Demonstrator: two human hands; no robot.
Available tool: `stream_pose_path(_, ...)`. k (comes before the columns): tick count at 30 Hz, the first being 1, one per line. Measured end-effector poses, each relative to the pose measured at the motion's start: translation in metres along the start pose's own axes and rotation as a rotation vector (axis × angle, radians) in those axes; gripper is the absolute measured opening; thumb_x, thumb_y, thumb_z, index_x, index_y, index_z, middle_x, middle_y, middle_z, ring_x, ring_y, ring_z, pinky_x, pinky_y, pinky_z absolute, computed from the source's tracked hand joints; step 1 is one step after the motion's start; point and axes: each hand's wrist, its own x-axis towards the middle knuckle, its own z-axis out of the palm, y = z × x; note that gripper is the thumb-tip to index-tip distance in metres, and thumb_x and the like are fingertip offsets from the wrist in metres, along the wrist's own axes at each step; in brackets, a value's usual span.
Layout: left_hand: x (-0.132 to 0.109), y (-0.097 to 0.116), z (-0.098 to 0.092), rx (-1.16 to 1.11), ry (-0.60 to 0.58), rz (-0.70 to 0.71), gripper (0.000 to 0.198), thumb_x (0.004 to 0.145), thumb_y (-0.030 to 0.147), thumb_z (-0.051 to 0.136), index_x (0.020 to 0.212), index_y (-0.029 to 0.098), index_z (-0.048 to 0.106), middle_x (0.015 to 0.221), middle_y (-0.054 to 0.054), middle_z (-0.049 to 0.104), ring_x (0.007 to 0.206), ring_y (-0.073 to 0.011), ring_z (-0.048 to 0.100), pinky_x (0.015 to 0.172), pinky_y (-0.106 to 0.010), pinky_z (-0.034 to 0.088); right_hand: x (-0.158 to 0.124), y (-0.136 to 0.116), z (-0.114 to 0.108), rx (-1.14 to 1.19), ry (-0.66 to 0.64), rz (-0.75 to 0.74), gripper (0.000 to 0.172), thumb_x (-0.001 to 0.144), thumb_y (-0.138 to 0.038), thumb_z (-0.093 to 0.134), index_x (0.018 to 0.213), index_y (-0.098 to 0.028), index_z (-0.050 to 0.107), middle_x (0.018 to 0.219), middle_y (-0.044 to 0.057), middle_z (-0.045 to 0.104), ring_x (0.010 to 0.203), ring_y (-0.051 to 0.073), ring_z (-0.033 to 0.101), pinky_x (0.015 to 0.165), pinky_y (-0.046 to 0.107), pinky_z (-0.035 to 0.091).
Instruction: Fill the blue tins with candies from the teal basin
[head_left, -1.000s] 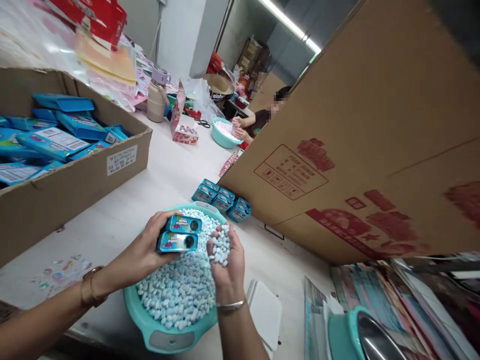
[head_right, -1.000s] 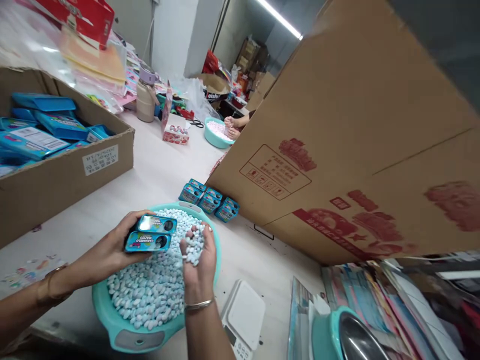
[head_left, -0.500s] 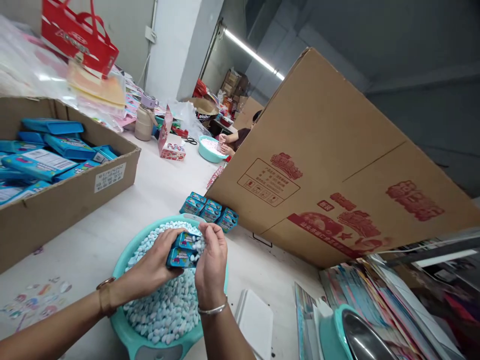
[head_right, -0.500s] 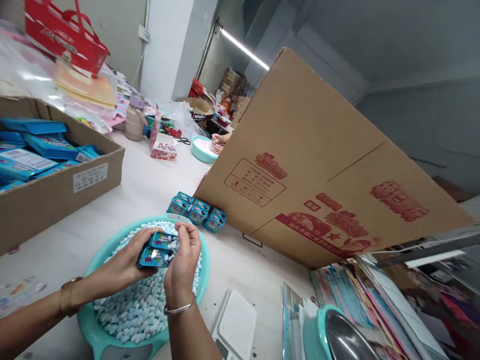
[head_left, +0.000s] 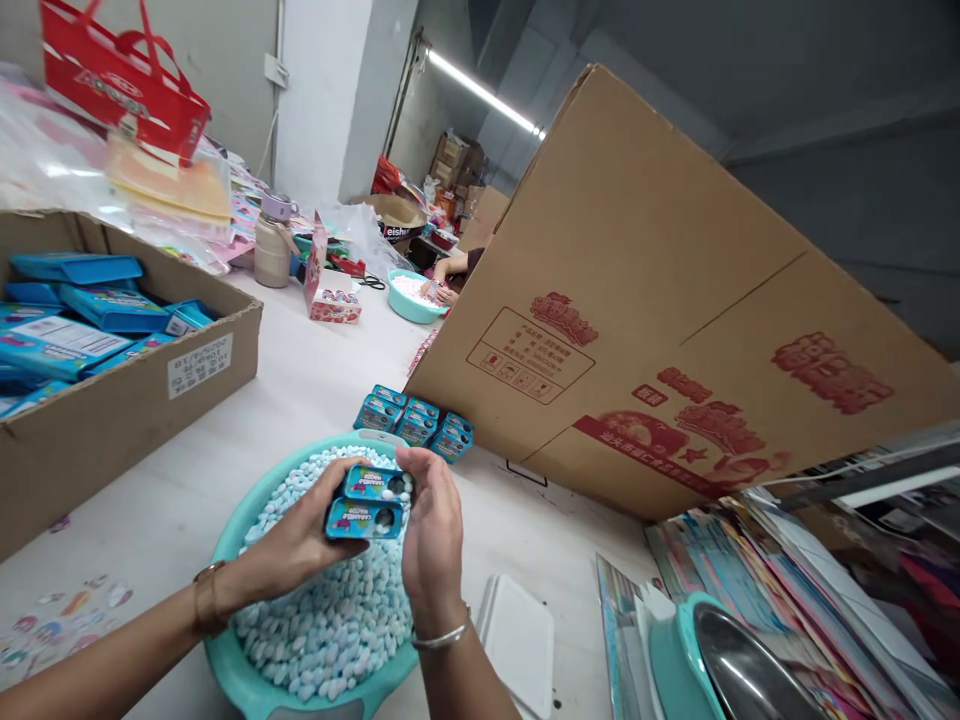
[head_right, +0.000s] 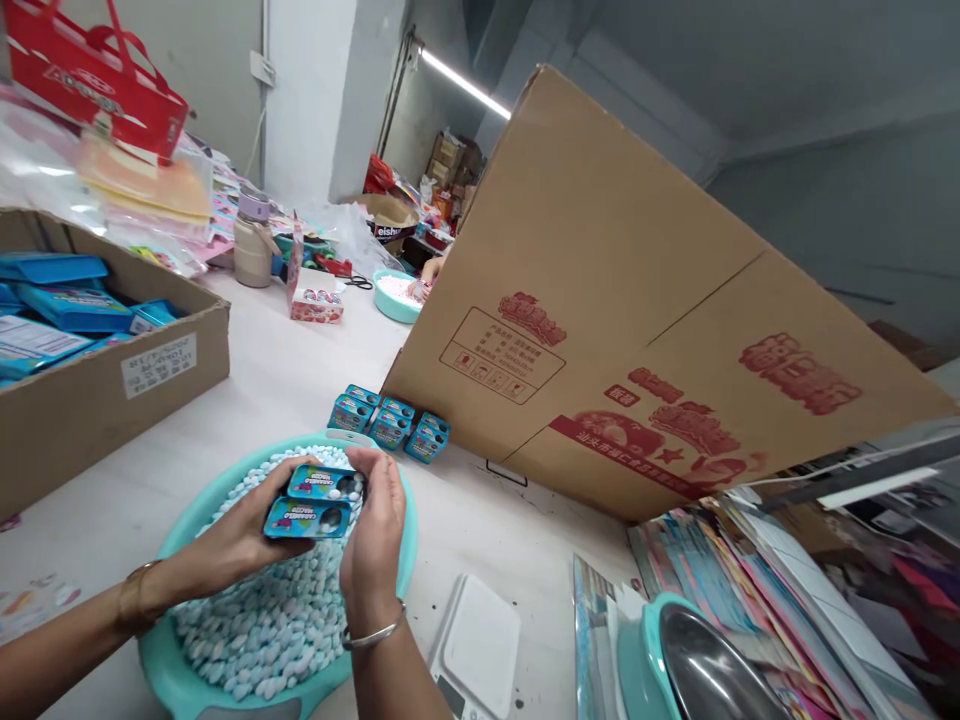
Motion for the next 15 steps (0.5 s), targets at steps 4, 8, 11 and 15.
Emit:
stream_pose_path(4, 0.003, -0.004, -0.002, 0.103, 0.017, 0.075, 0.069, 0.09, 0.03, 0.072, 0.148, 0.028, 0.035, 0.153, -0.01, 0.042, 0.142, -0.0277, 0.046, 0.12, -0.045, 0.038, 0.003, 0.008, -0.007, -0.071, -0.006, 0.059, 0.074, 0.084, -0.079, 0.068, 0.128, -0.019, 0.07, 0.134, 0.006, 0.069, 0.132, 0.021, 0.06, 0.115, 0.034, 0.046)
stream_pose_path(8, 0.005, 0.001, -0.006, -0.106, -0.026, -0.109, 0.084, 0.084, 0.036, 0.081, 0.151, 0.023, 0.032, 0.151, -0.013, 0.047, 0.133, -0.0257, 0.055, 0.113, -0.035, 0.046, -0.002, 0.014, -0.006, -0.14, -0.086, 0.053, 0.082, 0.089, -0.085, 0.057, 0.144, -0.025, 0.062, 0.148, 0.003, 0.062, 0.143, 0.018, 0.054, 0.122, 0.033, 0.04)
stream_pose_path(11, 0.003, 0.004, -0.012, -0.182, -0.086, -0.13, 0.086, 0.082, 0.034, 0.083, 0.151, 0.021, 0.033, 0.154, -0.013, 0.047, 0.131, -0.0252, 0.057, 0.11, -0.032, 0.049, -0.002, 0.015, -0.005, -0.233, -0.135, 0.001, 0.07, 0.096, -0.08, 0.051, 0.135, -0.025, 0.071, 0.147, 0.003, 0.063, 0.14, 0.019, 0.055, 0.122, 0.035, 0.039)
stream_pose_path(15, -0.004, -0.003, -0.039, -0.219, -0.067, -0.122, 0.09, 0.083, 0.039, 0.088, 0.155, 0.027, 0.035, 0.147, -0.008, 0.056, 0.13, -0.0238, 0.061, 0.111, -0.03, 0.051, 0.016, 0.017, -0.025, -0.075, -0.035, 0.067, 0.073, 0.087, -0.083, 0.062, 0.123, -0.021, 0.071, 0.136, 0.008, 0.069, 0.132, 0.024, 0.061, 0.113, 0.039, 0.047)
